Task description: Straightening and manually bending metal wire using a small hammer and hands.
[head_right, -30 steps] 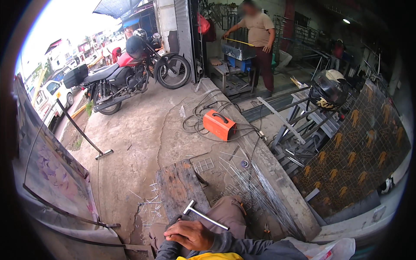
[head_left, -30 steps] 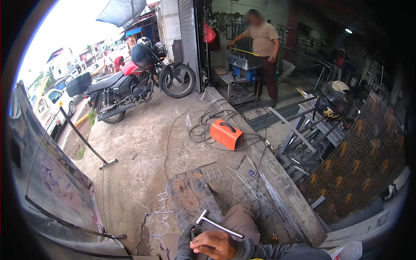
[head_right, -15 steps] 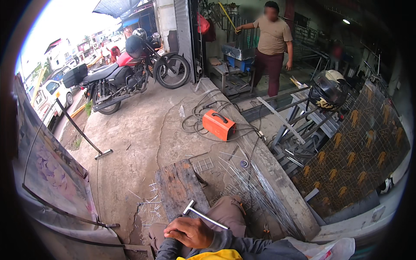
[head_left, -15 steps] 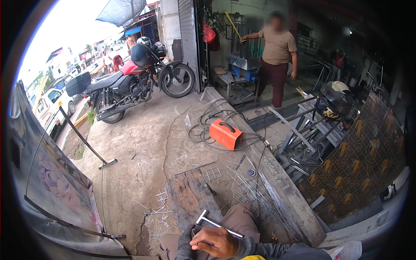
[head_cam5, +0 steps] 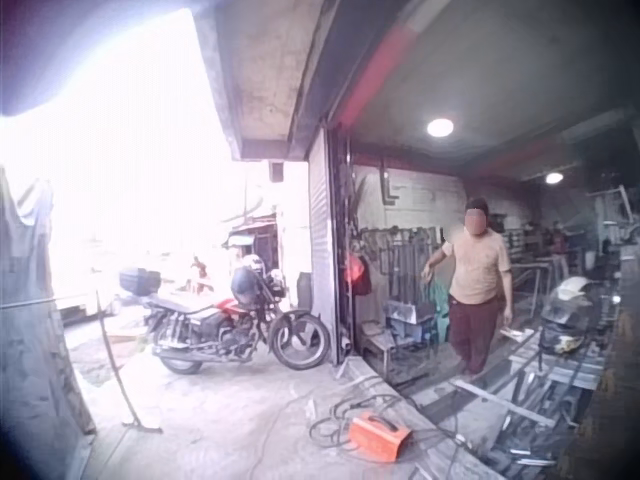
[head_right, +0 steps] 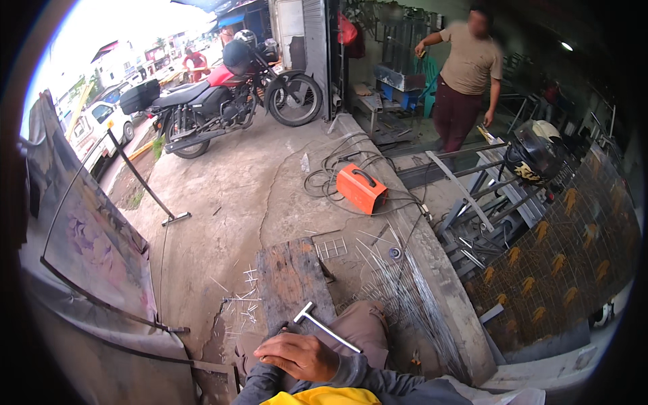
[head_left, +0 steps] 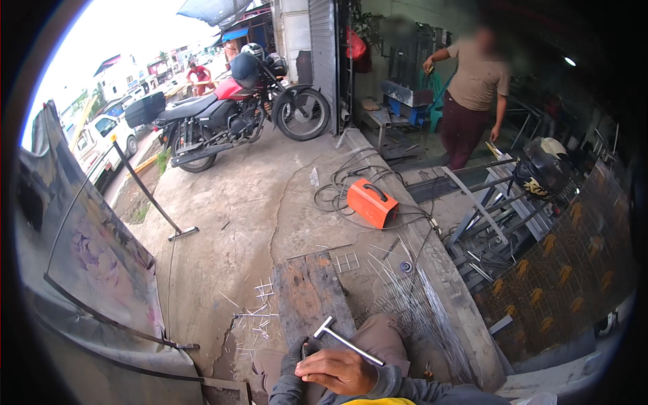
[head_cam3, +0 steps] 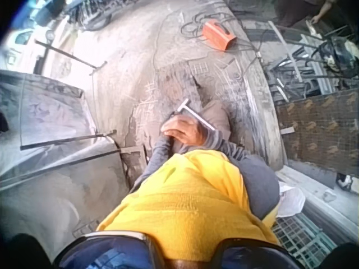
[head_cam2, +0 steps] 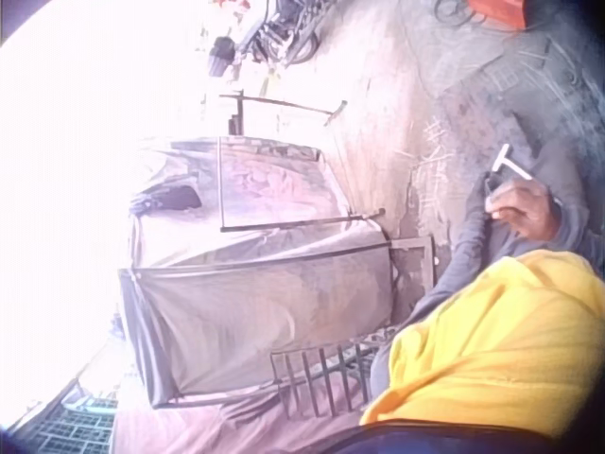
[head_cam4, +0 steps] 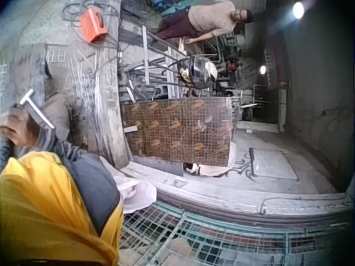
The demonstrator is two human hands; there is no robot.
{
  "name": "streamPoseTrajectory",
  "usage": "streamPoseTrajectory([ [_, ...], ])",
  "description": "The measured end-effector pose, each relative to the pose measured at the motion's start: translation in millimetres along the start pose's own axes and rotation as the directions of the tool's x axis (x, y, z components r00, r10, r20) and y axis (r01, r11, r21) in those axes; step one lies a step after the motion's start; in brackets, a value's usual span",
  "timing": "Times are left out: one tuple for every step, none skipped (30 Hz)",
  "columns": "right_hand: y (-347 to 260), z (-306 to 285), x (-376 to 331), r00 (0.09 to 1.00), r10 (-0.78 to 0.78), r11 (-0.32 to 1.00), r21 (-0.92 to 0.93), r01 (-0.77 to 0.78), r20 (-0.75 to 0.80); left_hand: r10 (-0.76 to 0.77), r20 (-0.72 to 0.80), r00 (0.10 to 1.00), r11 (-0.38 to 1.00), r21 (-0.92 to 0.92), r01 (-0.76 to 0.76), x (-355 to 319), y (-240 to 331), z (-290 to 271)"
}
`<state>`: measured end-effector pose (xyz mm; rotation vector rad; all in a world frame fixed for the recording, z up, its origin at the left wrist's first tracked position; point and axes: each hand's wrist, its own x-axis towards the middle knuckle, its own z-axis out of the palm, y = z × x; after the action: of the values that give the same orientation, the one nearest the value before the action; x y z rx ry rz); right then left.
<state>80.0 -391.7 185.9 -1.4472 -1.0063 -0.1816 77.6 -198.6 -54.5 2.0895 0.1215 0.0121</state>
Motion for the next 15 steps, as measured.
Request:
streamPoseTrajectory([
  [-1.7,3.1,0.3,0.999,-0.003,0.999,0.038,0.002,0.040,-0.030,-0.041,0.999,1.000,-0.004,0.030,-15.1,-13.1,-1.8],
  [-0.7,0.4,0.9,1.000,0.015,1.000,-0.020,-0.015,-0.011,-0.043,-0.053,0.998,0.999,-0.015,0.042,-22.8,-24.7,5.1],
  [-1.8,-0.7,2.3,0.999,0.024,0.997,-0.070,-0.027,-0.044,-0.067,-0.086,0.994,0.997,-0.032,0.064,-26.1,-18.8,5.3],
  [-5.2,0.8,4.0,0.999,0.040,0.997,-0.067,-0.041,-0.023,-0.122,-0.063,0.991,0.991,0.043,0.125,-30.0,-5.3,-1.0],
  [-3.9,1.8,3.7,0.999,0.038,0.998,-0.044,-0.037,0.023,-0.175,-0.026,0.984,0.977,0.116,0.177,-29.0,4.3,-4.8],
  [-2.1,3.1,2.0,1.000,0.031,0.998,-0.062,-0.031,0.005,-0.247,0.002,0.969,0.950,0.199,0.242,-28.9,7.3,-5.0],
  [-2.5,5.5,0.5,1.000,0.021,0.996,-0.082,-0.022,-0.017,-0.269,-0.033,0.963,0.946,0.176,0.270,-33.1,0.7,-2.2],
  [-3.4,5.8,-0.3,0.999,0.028,0.996,-0.084,-0.030,-0.019,-0.231,-0.011,0.973,0.962,0.147,0.230,-30.9,-8.0,0.3],
  [-2.6,5.3,-1.1,1.000,0.027,0.997,-0.073,-0.027,0.008,-0.190,0.011,0.982,0.975,0.119,0.188,-31.6,-15.2,3.6],
  [-0.7,4.4,-2.8,0.999,0.036,0.997,-0.073,-0.037,-0.014,-0.186,0.022,0.982,0.972,0.149,0.181,-30.5,-0.4,-1.7],
  [1.2,3.9,-4.4,0.998,0.044,0.996,-0.075,-0.047,-0.038,-0.196,0.011,0.980,0.971,0.142,0.193,-27.7,3.6,-1.3],
  [2.2,5.1,-5.6,0.997,0.052,0.996,-0.068,-0.055,-0.049,-0.231,0.016,0.973,0.959,0.171,0.225,-27.0,6.1,-1.9],
  [3.1,5.5,-5.2,0.998,0.052,0.997,-0.060,-0.054,-0.037,-0.264,0.023,0.964,0.946,0.201,0.254,-27.4,6.9,-2.1],
  [4.0,5.3,-4.3,0.998,0.052,0.997,-0.054,-0.054,-0.043,-0.270,0.016,0.963,0.945,0.196,0.262,-27.7,5.0,-1.2],
  [4.7,5.4,-3.7,0.997,0.053,0.997,-0.050,-0.055,-0.053,-0.227,-0.014,0.974,0.954,0.197,0.226,-27.3,0.9,0.2],
])
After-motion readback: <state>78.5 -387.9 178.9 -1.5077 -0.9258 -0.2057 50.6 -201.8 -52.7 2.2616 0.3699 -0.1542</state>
